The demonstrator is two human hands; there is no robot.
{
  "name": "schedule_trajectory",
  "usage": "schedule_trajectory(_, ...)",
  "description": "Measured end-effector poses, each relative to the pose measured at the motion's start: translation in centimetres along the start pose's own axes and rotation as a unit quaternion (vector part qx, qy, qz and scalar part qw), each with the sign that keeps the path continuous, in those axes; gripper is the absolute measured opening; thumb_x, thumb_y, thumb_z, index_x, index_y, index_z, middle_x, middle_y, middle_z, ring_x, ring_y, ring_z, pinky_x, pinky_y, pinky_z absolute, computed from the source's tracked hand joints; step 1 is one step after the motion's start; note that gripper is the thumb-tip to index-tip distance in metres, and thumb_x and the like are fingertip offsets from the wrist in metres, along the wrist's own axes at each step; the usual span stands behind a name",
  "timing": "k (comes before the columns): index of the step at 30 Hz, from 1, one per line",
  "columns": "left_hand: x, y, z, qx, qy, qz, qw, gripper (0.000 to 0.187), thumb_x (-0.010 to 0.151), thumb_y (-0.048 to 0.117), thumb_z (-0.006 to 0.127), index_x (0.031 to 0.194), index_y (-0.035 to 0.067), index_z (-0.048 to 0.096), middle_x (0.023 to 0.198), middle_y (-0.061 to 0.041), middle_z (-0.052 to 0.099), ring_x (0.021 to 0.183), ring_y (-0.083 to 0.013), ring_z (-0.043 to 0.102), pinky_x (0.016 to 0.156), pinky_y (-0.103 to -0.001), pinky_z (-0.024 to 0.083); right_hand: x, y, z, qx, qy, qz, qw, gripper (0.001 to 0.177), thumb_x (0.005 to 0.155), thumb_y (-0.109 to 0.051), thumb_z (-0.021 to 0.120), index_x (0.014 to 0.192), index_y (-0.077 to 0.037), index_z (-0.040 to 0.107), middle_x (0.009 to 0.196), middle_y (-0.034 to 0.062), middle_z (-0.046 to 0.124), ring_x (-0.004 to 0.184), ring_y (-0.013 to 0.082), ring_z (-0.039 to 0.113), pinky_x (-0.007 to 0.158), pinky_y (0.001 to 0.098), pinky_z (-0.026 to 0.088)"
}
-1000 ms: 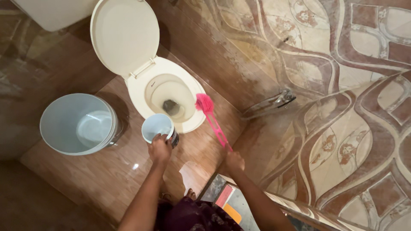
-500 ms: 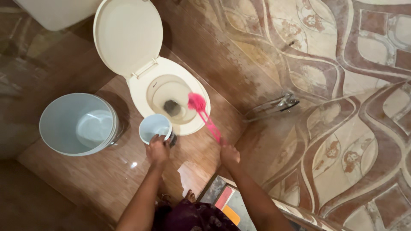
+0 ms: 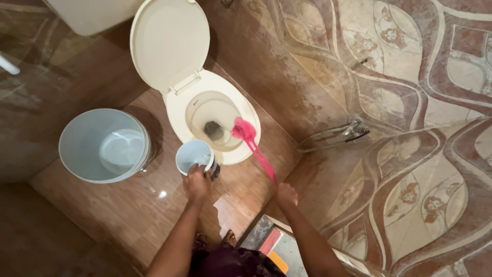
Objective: The person scrubs the inside of a toilet bowl with a brush and pours water from a cup into the toilet bowl.
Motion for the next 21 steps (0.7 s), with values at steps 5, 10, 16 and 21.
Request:
schedule_trajectory(5, 0.3, 0.6, 0.4, -0.009, -0.006, 0.009, 1.0, 0.02, 0.085, 0.021, 0.075, 0.102, 0.011, 0.079, 0.113, -0.012, 0.075, 0.123, -0.0286, 0.062, 0.109, -0.046, 0.041, 1.9, -2.1, -2.0, 0.152, 0.009, 0.049, 0.987, 0.055, 0.105, -0.019, 0.038, 0.153, -0.046, 0.042, 0.144, 0.0159, 0.056, 0.129, 0.0395, 0.06, 0.105, 0.0541, 0.052)
schedule_trajectory(10, 0.0, 1.1, 0.6, -0.022, 0.018, 0.014, 0.999, 0.019, 0.086, 0.022, 0.075, 0.101, 0.011, 0.078, 0.108, -0.012, 0.076, 0.121, -0.0288, 0.063, 0.105, -0.046, 0.042, 2.5, -4.5, -5.0, 0.208, 0.054, 0.013, 0.976, 0.064, 0.097, -0.011, 0.044, 0.151, -0.046, 0.046, 0.141, 0.0193, 0.058, 0.129, 0.0406, 0.058, 0.106, 0.053, 0.049)
schedule_trajectory(16, -1.0, 0.0, -2.6, -0.003, 0.034, -0.063, 0.997, 0.02, 0.083, 0.022, 0.076, 0.101, 0.013, 0.079, 0.123, -0.012, 0.072, 0.117, -0.0345, 0.061, 0.098, -0.045, 0.047, 1.8, -2.0, -2.5, 0.241, 0.06, -0.013, 0.968, 0.07, 0.09, -0.008, 0.05, 0.15, -0.045, 0.049, 0.141, 0.0205, 0.059, 0.129, 0.0403, 0.059, 0.108, 0.0503, 0.048)
schedule_trajectory(21, 1.1, -1.0, -2.7, -0.021, 0.003, -0.04, 0.999, 0.021, 0.088, 0.025, 0.074, 0.103, 0.011, 0.077, 0.125, -0.015, 0.07, 0.116, -0.037, 0.062, 0.1, -0.047, 0.048, 5.9, -3.6, -4.3, 0.251, 0.076, -0.017, 0.965, 0.064, 0.093, -0.012, 0.051, 0.148, -0.044, 0.051, 0.138, 0.0208, 0.061, 0.126, 0.0406, 0.06, 0.107, 0.0507, 0.048)
Point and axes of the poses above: each hand's wrist, its own x-axis towards the middle knuckle, its own z-axis out of the palm, y = z × x, the point moved 10 cm from there along x, towards the middle knuckle
